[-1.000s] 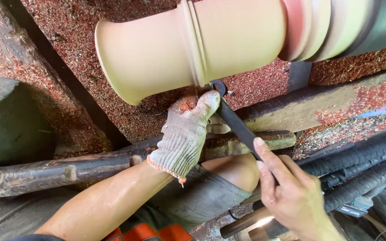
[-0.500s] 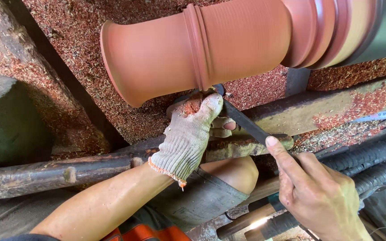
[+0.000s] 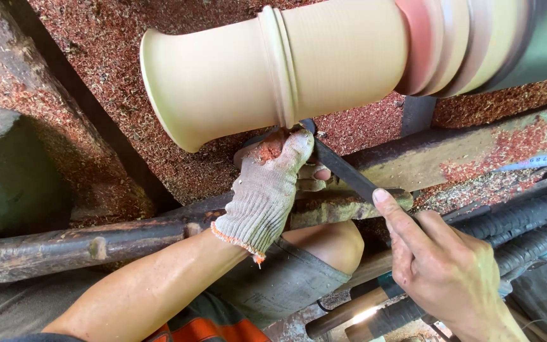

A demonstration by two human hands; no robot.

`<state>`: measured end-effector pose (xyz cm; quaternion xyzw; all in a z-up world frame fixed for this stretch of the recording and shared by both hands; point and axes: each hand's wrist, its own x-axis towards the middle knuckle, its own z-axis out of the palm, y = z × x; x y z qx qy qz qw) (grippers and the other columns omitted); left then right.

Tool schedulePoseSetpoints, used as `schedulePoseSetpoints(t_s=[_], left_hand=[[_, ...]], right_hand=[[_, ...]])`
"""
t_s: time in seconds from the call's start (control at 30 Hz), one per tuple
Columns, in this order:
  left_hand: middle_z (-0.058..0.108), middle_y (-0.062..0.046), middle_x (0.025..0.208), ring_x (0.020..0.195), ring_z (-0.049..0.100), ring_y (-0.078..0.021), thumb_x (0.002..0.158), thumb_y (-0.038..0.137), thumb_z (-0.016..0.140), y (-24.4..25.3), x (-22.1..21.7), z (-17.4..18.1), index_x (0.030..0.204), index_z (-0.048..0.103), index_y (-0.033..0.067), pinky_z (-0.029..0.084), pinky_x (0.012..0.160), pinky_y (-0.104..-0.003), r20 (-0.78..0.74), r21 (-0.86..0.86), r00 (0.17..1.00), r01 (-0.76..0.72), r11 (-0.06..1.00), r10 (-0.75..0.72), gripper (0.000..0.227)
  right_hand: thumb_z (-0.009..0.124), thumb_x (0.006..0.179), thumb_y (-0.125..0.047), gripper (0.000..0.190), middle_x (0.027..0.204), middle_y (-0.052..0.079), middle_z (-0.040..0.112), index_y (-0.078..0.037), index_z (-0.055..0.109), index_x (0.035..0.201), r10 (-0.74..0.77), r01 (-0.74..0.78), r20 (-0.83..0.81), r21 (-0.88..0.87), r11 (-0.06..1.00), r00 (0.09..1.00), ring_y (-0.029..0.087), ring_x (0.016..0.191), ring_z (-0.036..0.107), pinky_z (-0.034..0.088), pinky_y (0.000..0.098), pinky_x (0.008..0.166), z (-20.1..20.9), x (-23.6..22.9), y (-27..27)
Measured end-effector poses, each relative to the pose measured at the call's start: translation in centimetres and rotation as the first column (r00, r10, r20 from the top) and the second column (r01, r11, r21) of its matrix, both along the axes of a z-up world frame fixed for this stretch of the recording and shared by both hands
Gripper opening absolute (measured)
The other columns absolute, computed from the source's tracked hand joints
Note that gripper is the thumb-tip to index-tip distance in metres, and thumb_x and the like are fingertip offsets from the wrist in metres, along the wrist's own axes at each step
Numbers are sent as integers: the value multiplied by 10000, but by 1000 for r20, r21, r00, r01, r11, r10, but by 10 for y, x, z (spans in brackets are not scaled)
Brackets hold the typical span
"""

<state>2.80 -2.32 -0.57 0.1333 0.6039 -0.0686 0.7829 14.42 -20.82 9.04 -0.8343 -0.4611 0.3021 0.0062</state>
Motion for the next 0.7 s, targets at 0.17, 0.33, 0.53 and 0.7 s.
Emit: schedulePoseSetpoints(t_s=[0.17, 0.33, 0.53, 0.7], left_hand=[[692, -71, 845, 656, 708, -188, 943, 218, 662, 2, 4, 2, 1059, 667, 23, 602, 572, -313, -26, 41, 999, 27, 999, -26, 227], [693, -84, 822, 635, 712, -188, 944, 208, 656, 3, 6, 3, 1026, 665, 12, 594, 546, -318, -82, 19, 994, 74, 997, -72, 213], [703, -79, 812, 611, 696, -178, 943, 212, 661, 1, 5, 1, 1017, 672, 6, 582, 529, -304, -86, 44, 995, 64, 997, -60, 220], [686, -49, 814, 554, 655, -160, 901, 205, 681, 4, 8, 6, 1014, 678, 20, 561, 483, -298, -104, 125, 993, 75, 989, -62, 217]], right_hand=[[730, 855, -93, 562, 683, 50, 513, -242, 649, 1392, -61, 61, -36, -3, 998, 997, 263, 474, 531, 468, 407, 488, -3, 0, 1], [729, 872, -109, 539, 682, 52, 536, -240, 643, 1387, -101, 101, -67, 3, 995, 993, 271, 478, 538, 470, 413, 492, -3, -1, 3], [714, 874, -101, 532, 758, 58, 628, -212, 638, 1389, -161, 163, -135, 3, 987, 978, 266, 528, 595, 503, 390, 519, -5, -5, 3], [709, 872, -53, 510, 868, 104, 722, -153, 641, 1367, -282, 298, -262, 23, 954, 923, 215, 561, 652, 537, 337, 541, -8, -10, 3]])
